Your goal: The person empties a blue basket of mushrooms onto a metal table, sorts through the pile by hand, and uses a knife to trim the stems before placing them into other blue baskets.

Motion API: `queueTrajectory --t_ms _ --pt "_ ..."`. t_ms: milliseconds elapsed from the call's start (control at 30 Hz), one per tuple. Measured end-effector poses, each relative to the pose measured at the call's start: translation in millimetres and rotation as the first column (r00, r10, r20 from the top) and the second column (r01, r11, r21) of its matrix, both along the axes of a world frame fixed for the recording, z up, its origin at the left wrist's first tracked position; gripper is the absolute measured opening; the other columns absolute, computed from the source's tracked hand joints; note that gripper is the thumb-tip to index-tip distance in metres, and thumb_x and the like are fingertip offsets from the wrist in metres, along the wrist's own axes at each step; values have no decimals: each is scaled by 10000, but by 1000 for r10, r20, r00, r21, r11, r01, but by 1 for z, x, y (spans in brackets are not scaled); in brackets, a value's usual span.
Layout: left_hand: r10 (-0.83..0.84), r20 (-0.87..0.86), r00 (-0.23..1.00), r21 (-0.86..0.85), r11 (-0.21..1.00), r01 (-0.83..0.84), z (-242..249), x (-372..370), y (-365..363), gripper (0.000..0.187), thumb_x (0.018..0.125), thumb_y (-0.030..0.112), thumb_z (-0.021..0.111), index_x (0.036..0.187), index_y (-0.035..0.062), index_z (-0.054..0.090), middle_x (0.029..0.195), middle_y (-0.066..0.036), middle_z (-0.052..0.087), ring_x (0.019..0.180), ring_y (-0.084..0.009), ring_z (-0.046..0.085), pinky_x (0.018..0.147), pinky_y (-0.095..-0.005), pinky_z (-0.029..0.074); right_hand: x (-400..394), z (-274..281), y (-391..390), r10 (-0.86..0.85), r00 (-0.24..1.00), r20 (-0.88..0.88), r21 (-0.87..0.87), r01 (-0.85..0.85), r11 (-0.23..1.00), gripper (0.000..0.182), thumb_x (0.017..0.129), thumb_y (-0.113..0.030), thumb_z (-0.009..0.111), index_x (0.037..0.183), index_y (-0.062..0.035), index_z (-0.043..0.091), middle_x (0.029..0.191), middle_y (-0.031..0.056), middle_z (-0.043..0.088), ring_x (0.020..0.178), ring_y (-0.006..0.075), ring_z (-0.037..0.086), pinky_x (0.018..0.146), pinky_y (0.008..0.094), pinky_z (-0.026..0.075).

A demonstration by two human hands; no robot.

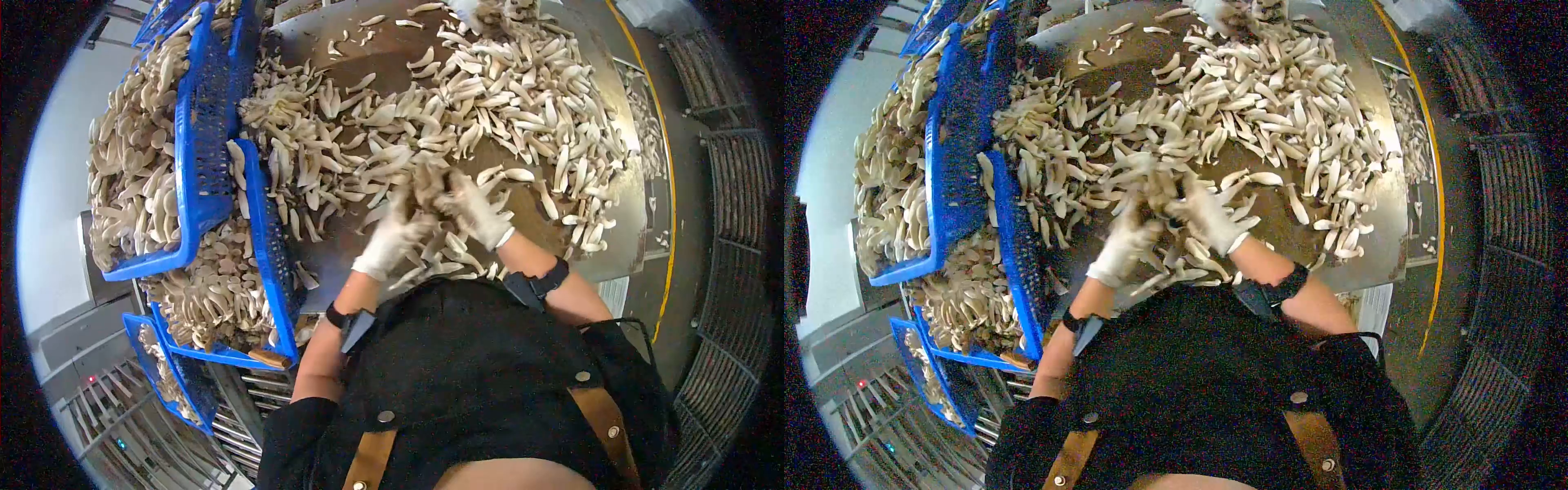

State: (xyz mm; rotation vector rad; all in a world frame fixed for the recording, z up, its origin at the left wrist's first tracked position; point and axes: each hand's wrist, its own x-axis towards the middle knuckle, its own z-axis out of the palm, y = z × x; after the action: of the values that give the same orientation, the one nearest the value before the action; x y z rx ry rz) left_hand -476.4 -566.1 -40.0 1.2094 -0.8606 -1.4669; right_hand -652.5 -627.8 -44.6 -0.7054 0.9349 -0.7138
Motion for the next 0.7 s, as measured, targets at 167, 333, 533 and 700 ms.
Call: queueTrajectory --t_ms 167,333,533,700 --pt "313 -161 936 318 914 -251 20 -22 -13 345 868 206 612 1165 47 541 965 -24 587 825 -101 534 691 -243 447 -8 14 -9 -19 1000 13 -7 19 1000 298 792 85 611 1060 7 507 985 57 578 839 139 598 768 245 517" --pt "482 -408 776 456 843 -284 -12 -9 -5 124 901 198 570 877 77 575 733 -2 551 647 -107 500 598 -263 426 -4 26 -11 -53 993 101 108 42 993 447 783 57 622 1200 7 466 886 79 548 921 221 610 815 292 504" --pt "358 64 932 433 831 -349 -32 35 20 312 887 383 598 906 74 562 787 -48 574 701 -180 552 607 -317 465 -47 -16 -63 -253 685 -683 -583 -303 754 398 845 -171 573 1197 -18 467 1123 201 557 972 327 607 881 395 476" --pt "546 -273 792 493 787 -372 -83 63 40 291 846 255 649 1040 57 560 971 -78 596 826 -206 581 717 -343 491 -75 -30 -20 -250 144 -958 -189 -967 168 206 784 -144 572 973 -76 614 865 194 609 829 333 628 753 421 503"
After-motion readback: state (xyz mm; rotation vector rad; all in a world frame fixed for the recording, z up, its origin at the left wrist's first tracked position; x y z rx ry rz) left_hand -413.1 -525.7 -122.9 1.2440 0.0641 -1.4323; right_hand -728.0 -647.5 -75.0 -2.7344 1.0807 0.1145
